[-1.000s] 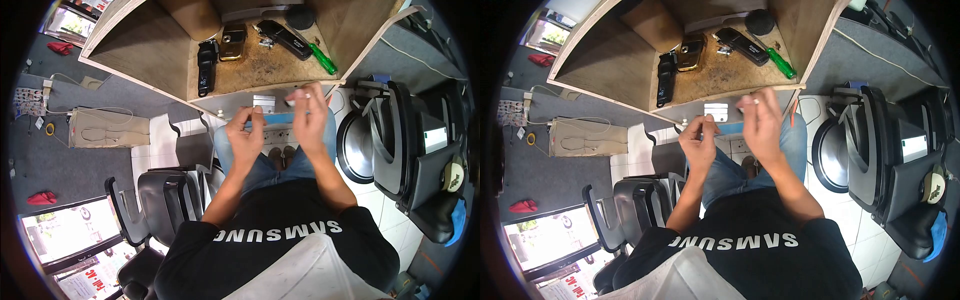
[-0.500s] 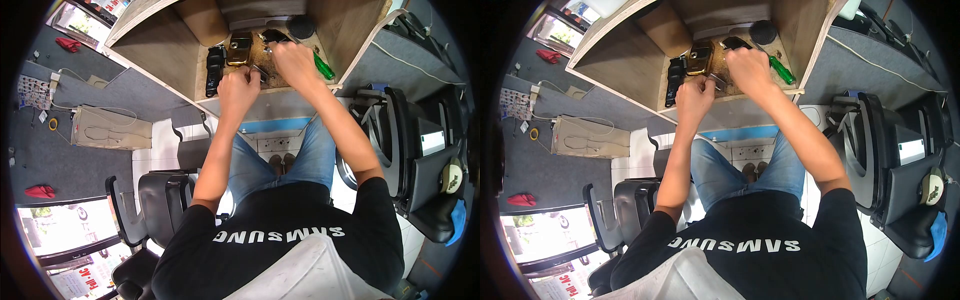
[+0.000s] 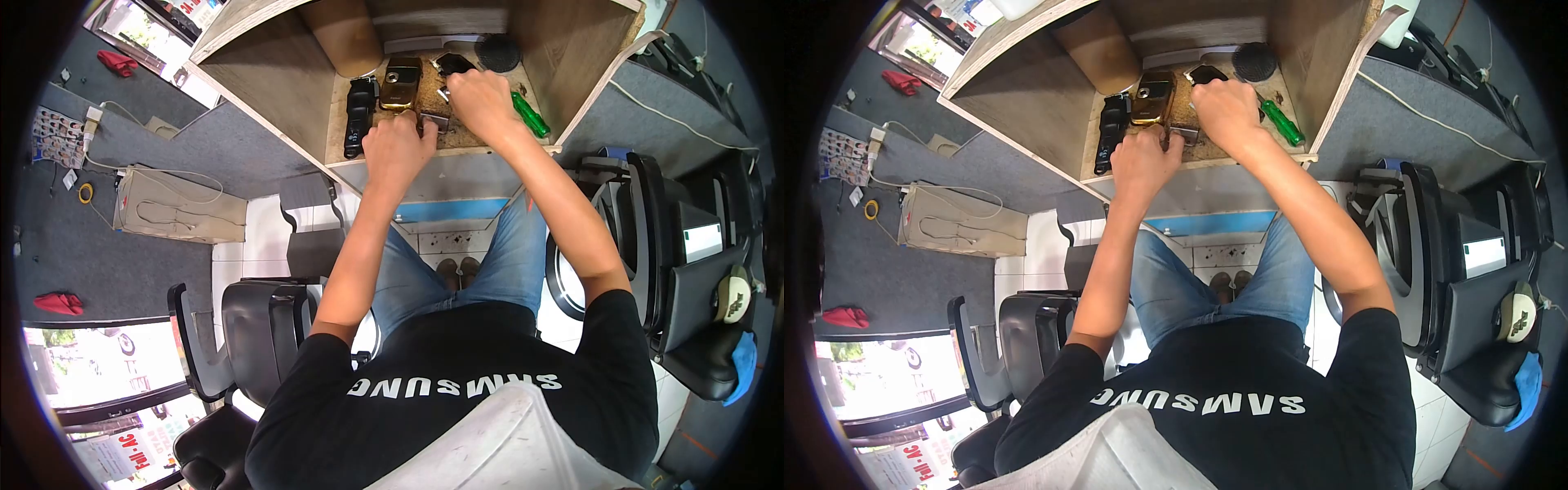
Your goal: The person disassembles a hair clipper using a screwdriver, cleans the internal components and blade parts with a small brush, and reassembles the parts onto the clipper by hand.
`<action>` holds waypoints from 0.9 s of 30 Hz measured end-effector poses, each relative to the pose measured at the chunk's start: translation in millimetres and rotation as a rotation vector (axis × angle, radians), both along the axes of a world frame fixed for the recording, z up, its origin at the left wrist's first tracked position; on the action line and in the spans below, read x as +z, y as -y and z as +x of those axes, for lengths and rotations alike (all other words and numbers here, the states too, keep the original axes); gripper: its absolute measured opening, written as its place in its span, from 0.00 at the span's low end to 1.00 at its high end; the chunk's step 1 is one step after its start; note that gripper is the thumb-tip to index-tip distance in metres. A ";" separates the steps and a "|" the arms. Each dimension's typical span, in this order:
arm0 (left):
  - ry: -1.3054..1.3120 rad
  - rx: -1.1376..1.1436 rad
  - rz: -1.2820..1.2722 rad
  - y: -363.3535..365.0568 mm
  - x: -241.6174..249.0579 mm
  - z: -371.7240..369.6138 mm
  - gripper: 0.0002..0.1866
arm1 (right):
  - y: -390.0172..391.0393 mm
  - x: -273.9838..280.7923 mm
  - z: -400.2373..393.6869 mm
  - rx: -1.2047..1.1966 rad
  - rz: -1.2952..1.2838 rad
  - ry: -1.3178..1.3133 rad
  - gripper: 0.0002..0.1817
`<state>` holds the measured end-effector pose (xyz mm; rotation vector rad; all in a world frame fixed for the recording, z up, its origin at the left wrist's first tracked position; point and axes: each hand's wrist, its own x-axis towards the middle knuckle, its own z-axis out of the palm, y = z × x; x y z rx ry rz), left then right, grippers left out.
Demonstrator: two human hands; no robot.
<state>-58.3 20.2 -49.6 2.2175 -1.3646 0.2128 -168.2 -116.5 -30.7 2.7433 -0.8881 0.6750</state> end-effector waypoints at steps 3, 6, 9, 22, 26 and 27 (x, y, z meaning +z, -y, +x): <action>-0.004 0.010 0.020 0.2 1.8 -0.7 0.19 | 2.7 0.0 1.2 0.013 0.024 -0.006 0.07; -0.003 0.020 0.005 1.0 -1.3 1.4 0.20 | 3.8 0.9 1.9 0.023 0.042 0.004 0.07; -0.042 0.030 -0.028 2.7 -1.5 1.0 0.21 | 2.1 0.5 5.4 0.014 0.073 -0.006 0.06; -0.078 -0.028 -0.357 6.9 -16.5 2.8 0.16 | -1.6 3.7 5.3 -0.019 0.164 0.044 0.08; -0.161 -0.055 -0.437 6.8 -17.0 4.6 0.12 | -6.1 9.4 -2.7 -0.040 0.327 0.188 0.12; -0.182 -0.080 -0.459 6.7 -18.3 6.9 0.11 | -10.2 11.8 -6.5 -0.041 0.385 0.257 0.13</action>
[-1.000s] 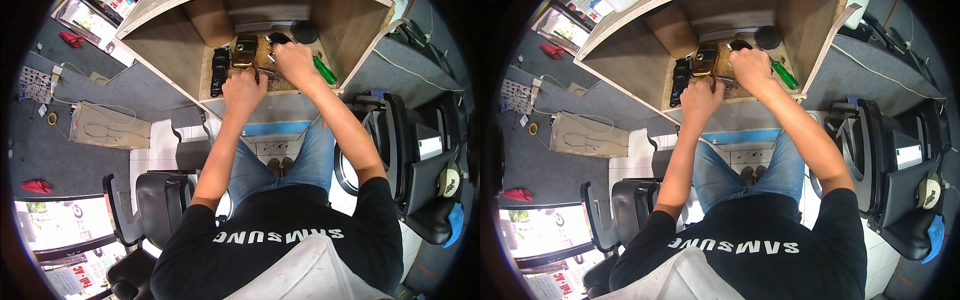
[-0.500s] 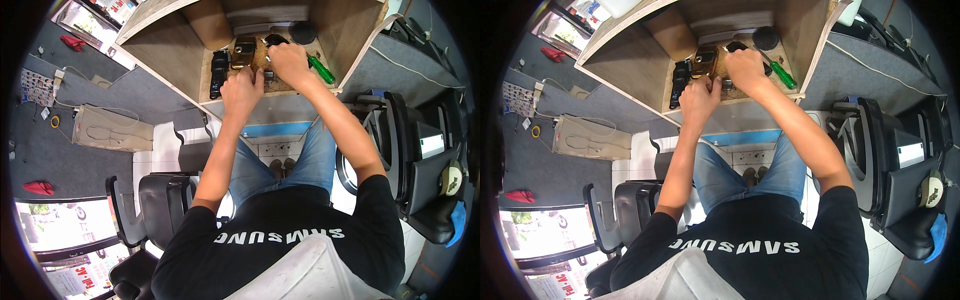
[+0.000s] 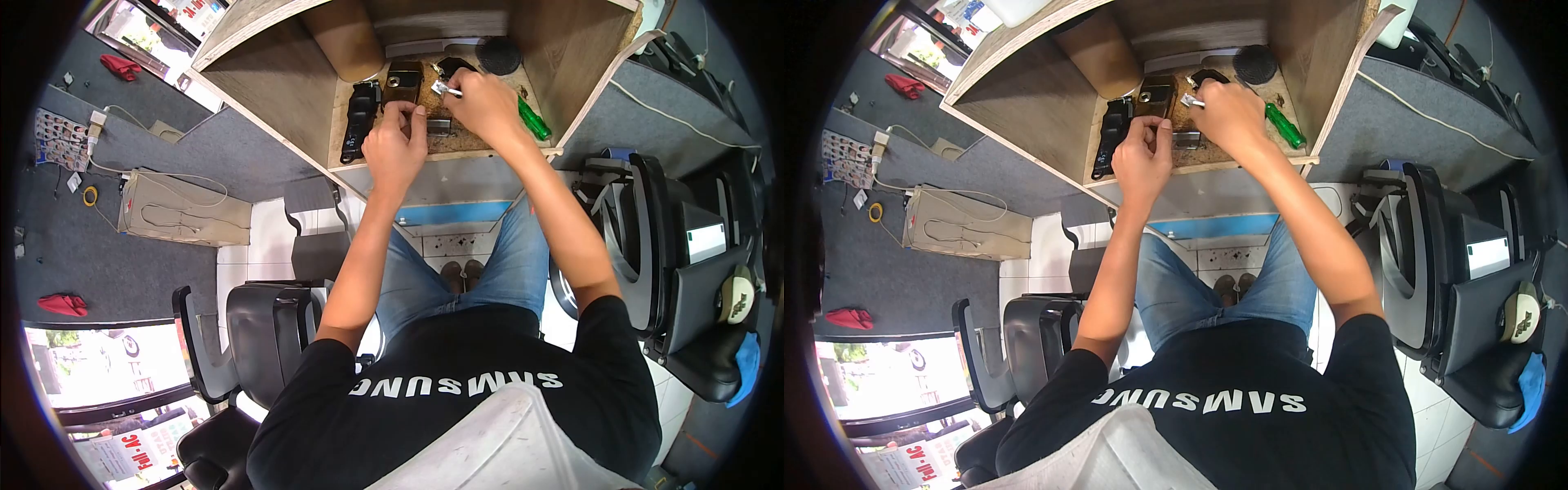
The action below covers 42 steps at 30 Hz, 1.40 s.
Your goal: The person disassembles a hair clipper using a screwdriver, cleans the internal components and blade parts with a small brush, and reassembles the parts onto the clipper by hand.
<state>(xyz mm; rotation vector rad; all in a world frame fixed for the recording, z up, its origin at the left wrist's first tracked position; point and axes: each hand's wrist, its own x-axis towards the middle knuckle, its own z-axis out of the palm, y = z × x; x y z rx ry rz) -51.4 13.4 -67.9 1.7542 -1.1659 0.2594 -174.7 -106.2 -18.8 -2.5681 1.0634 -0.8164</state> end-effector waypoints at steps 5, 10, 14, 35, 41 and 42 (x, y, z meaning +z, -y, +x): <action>-0.216 -0.224 -0.096 -2.8 4.7 0.1 0.12 | -14.3 -22.4 -9.5 0.188 0.416 0.570 0.16; -0.499 -0.511 -0.177 -4.8 5.7 -17.5 0.13 | -50.9 -13.1 -20.6 0.194 0.914 0.977 0.11; -0.400 -0.502 -0.206 -7.4 6.7 -24.9 0.13 | -66.9 -9.6 -38.2 0.229 1.315 1.085 0.09; -0.686 -0.357 -0.027 -54.7 18.2 -52.3 0.10 | -98.9 -22.0 -70.4 0.078 0.418 1.015 0.18; -0.451 -0.298 -0.016 -62.7 11.8 -67.2 0.08 | -107.6 -32.6 -73.2 0.194 0.243 0.951 0.13; -0.448 -0.293 -0.018 -63.9 13.4 -68.2 0.08 | -105.8 -34.8 -72.3 0.162 0.178 0.888 0.12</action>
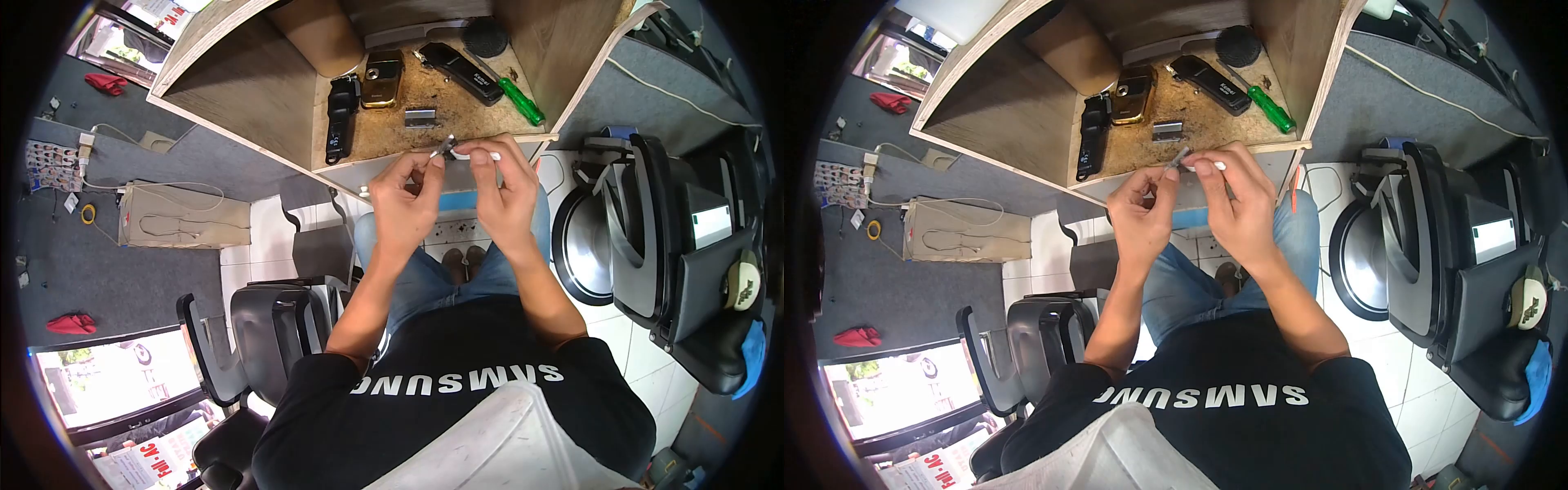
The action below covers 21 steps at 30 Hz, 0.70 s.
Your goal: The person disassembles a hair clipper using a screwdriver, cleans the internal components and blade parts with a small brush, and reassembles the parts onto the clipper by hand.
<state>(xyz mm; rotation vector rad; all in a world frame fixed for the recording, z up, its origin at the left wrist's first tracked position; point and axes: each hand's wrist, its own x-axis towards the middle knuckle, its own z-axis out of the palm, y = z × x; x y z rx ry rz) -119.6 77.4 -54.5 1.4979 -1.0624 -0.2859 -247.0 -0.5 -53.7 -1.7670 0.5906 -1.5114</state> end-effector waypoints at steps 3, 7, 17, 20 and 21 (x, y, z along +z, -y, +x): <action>0.021 0.013 0.001 -2.1 2.0 -1.7 0.08 | 0.7 -3.2 -0.4 -0.097 0.099 -0.007 0.11; 0.090 0.034 -0.017 -2.4 0.9 -2.5 0.06 | -3.8 2.1 0.0 0.027 0.120 0.039 0.11; -0.002 -0.003 -0.025 -3.6 -3.7 0.6 0.06 | 14.1 -4.7 3.2 -0.113 -0.077 -0.156 0.12; -0.027 -0.031 0.012 -5.1 -1.5 7.7 0.07 | 22.7 -5.2 1.4 -0.096 -0.059 -0.139 0.12; -0.028 -0.070 0.033 -5.1 -1.7 11.3 0.08 | 22.2 0.3 -1.9 -0.014 -0.008 -0.123 0.12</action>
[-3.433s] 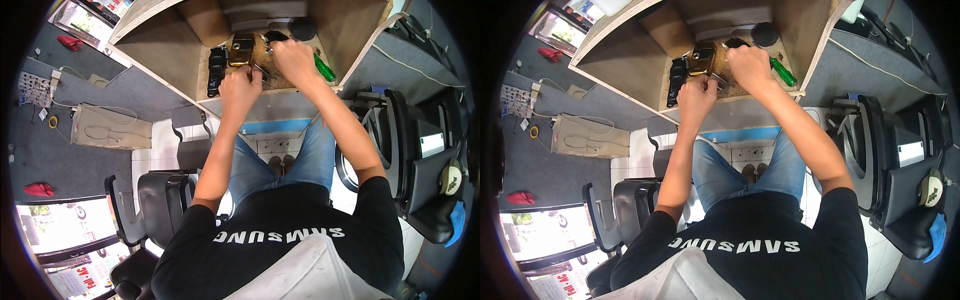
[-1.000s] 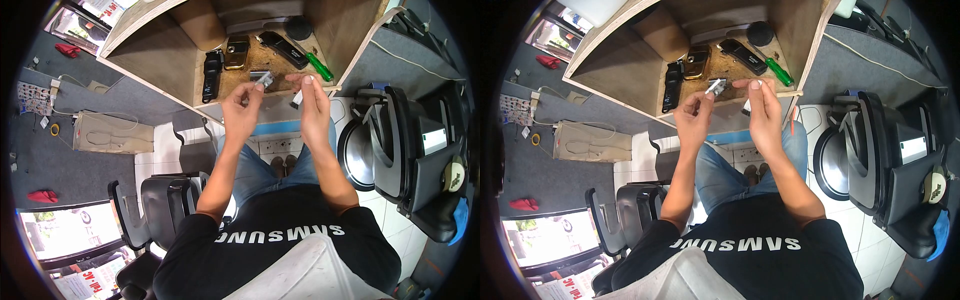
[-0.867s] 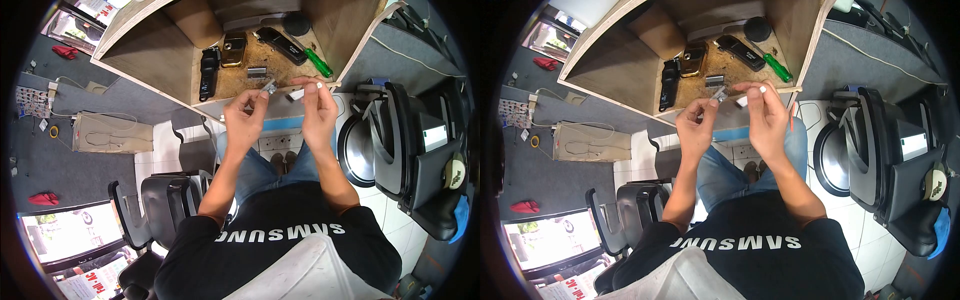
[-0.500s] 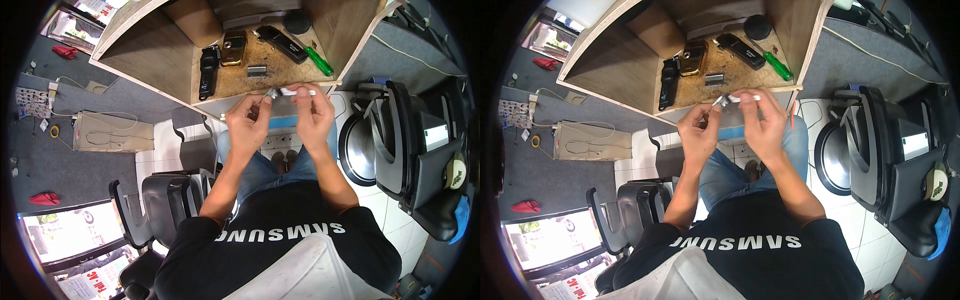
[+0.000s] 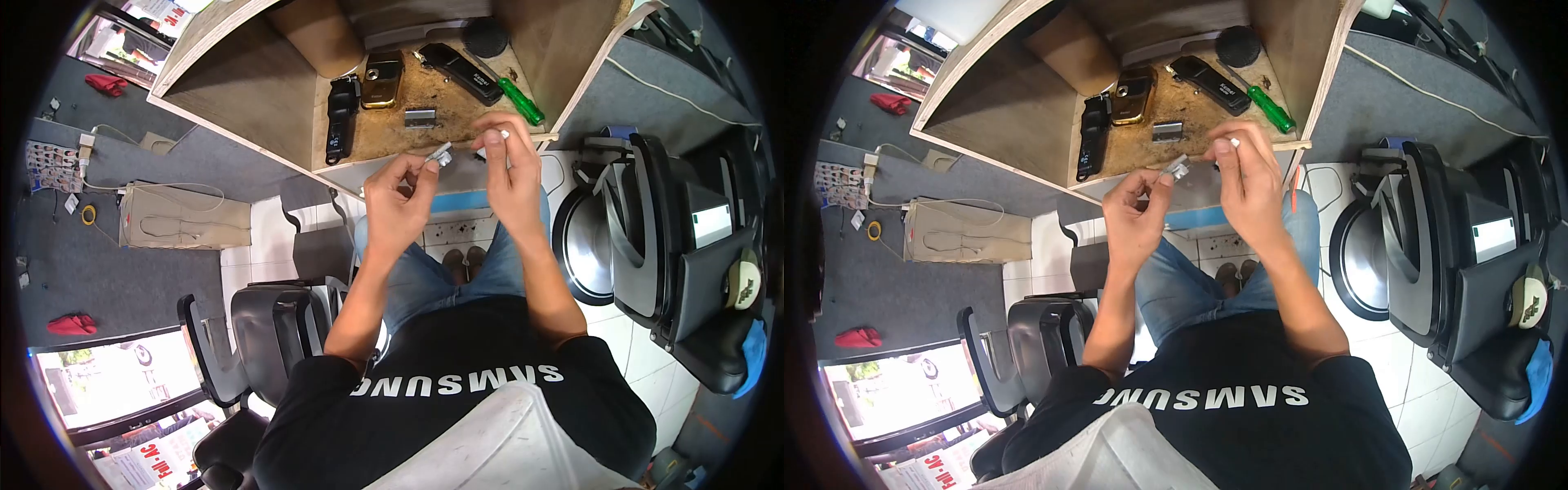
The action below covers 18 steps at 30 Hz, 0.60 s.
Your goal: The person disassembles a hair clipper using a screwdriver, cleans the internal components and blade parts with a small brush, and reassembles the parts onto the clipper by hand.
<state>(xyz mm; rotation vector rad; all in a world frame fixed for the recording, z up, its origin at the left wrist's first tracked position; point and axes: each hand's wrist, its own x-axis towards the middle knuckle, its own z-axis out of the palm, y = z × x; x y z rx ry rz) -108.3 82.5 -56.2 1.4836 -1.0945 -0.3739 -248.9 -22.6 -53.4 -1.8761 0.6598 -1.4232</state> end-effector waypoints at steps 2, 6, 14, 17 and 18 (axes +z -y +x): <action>-0.001 -0.089 0.043 1.5 -0.4 8.8 0.09 | -1.9 3.1 -3.8 0.121 0.067 -0.038 0.11; -0.049 -0.251 0.202 1.4 13.0 20.3 0.08 | 1.0 1.7 -10.2 0.301 0.319 -0.212 0.09; -0.376 -0.195 0.011 14.9 8.6 -6.6 0.14 | -23.1 -23.8 15.1 0.359 0.871 0.458 0.10; -0.487 -0.176 -0.016 15.5 -10.5 -15.9 0.14 | -37.5 -32.2 23.9 0.422 1.024 0.632 0.11; -0.507 -0.156 -0.022 15.0 -15.9 -16.7 0.14 | -41.2 -35.3 25.0 0.450 1.032 0.643 0.12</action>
